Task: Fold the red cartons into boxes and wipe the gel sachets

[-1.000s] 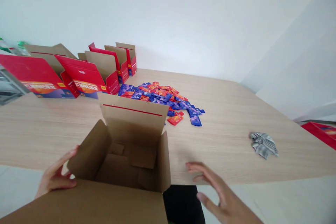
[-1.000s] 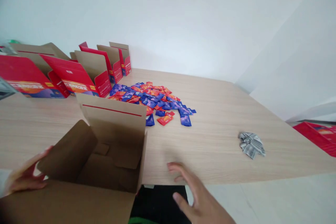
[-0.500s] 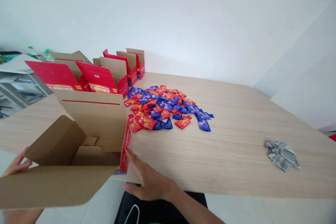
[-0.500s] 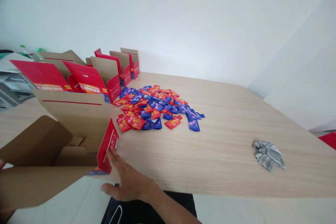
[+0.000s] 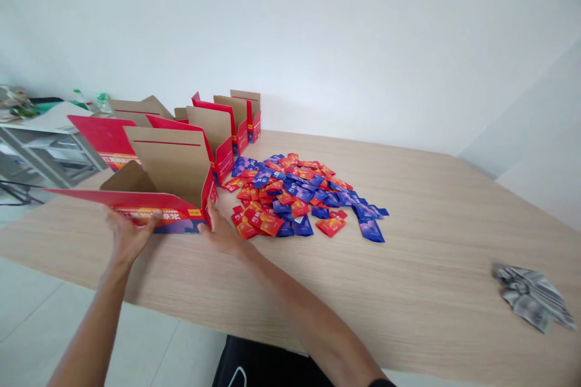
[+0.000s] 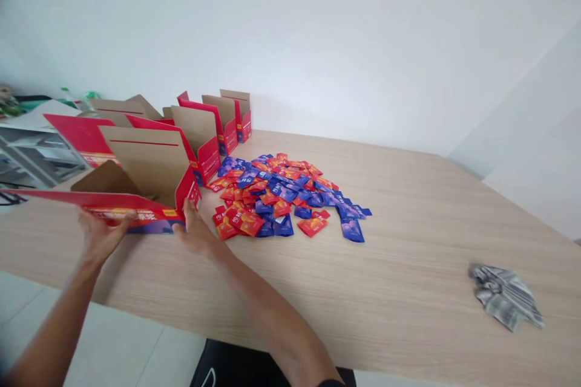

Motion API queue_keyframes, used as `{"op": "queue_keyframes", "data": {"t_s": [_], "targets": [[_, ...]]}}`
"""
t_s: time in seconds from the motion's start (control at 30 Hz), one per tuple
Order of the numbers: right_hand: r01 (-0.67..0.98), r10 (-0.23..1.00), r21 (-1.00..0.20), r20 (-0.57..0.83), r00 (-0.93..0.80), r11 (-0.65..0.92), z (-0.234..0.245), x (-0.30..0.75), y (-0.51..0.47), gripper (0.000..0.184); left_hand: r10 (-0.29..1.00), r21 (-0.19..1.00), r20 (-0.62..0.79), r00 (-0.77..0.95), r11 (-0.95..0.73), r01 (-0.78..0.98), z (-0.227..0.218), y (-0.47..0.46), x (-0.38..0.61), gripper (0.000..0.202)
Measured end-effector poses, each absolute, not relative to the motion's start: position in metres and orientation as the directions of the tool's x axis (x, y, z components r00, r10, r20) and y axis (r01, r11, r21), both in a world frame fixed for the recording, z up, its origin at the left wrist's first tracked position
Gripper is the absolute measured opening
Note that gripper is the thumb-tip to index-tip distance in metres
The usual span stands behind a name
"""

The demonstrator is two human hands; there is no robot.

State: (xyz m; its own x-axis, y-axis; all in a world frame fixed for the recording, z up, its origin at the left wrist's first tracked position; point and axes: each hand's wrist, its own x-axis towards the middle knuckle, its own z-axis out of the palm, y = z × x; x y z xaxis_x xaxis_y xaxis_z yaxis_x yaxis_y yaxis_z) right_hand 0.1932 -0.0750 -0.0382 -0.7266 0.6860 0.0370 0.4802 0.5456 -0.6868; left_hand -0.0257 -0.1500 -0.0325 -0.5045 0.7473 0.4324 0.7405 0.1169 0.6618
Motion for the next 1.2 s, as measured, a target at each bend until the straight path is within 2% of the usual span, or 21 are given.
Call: {"op": "queue_keyframes", "data": {"t_s": [0.13,0.27,0.47,0.63,0.83,0.97,1.07,1.13,1.2], "targets": [[0.494,0.715,-0.671,0.077,-0.695,0.552,-0.039,0.178,-0.048,0.077,0.736,0.738,0.323,-0.595,0.197,0.645,-0.022,-0.118,-0.023,0.148],[0.490,0.726,-0.677,0.096,-0.681,0.549,-0.039,0.167,-0.030,0.074,0.734,0.750,0.283,-0.617,0.232,0.620,-0.025,-0.101,-0.032,0.153],[0.458,0.734,-0.722,0.102,-0.671,0.518,-0.043,0.162,-0.011,0.076,0.749,0.732,0.310,-0.586,0.205,0.650,-0.036,-0.079,-0.044,0.150],[0.417,0.743,-0.770,0.109,-0.661,0.483,-0.049,0.162,0.006,0.081,0.706,0.747,0.373,-0.602,0.156,0.646,-0.055,-0.057,-0.051,0.124],[0.357,0.751,-0.829,0.109,-0.651,0.430,-0.049,0.157,0.026,0.079,0.668,0.723,0.356,-0.653,0.246,0.646,-0.065,-0.040,-0.066,0.146],[0.292,0.732,-0.841,0.166,-0.661,0.455,-0.049,0.171,0.022,0.080,0.644,0.721,0.355,-0.678,0.273,0.637,-0.071,-0.042,-0.068,0.139],[0.217,0.678,-0.834,0.229,-0.699,0.507,-0.055,0.209,0.005,0.066,0.650,0.725,0.279,-0.707,0.340,0.599,-0.092,-0.057,-0.055,0.131],[0.092,0.563,-0.796,0.336,-0.755,0.598,-0.062,0.248,-0.011,0.050,0.680,0.722,0.214,-0.701,0.373,0.582,-0.112,-0.071,-0.038,0.133],[0.044,0.481,-0.726,0.408,-0.776,0.686,-0.071,0.294,-0.028,0.040,0.729,0.713,0.181,-0.660,0.365,0.599,-0.130,-0.084,-0.018,0.136]]}}
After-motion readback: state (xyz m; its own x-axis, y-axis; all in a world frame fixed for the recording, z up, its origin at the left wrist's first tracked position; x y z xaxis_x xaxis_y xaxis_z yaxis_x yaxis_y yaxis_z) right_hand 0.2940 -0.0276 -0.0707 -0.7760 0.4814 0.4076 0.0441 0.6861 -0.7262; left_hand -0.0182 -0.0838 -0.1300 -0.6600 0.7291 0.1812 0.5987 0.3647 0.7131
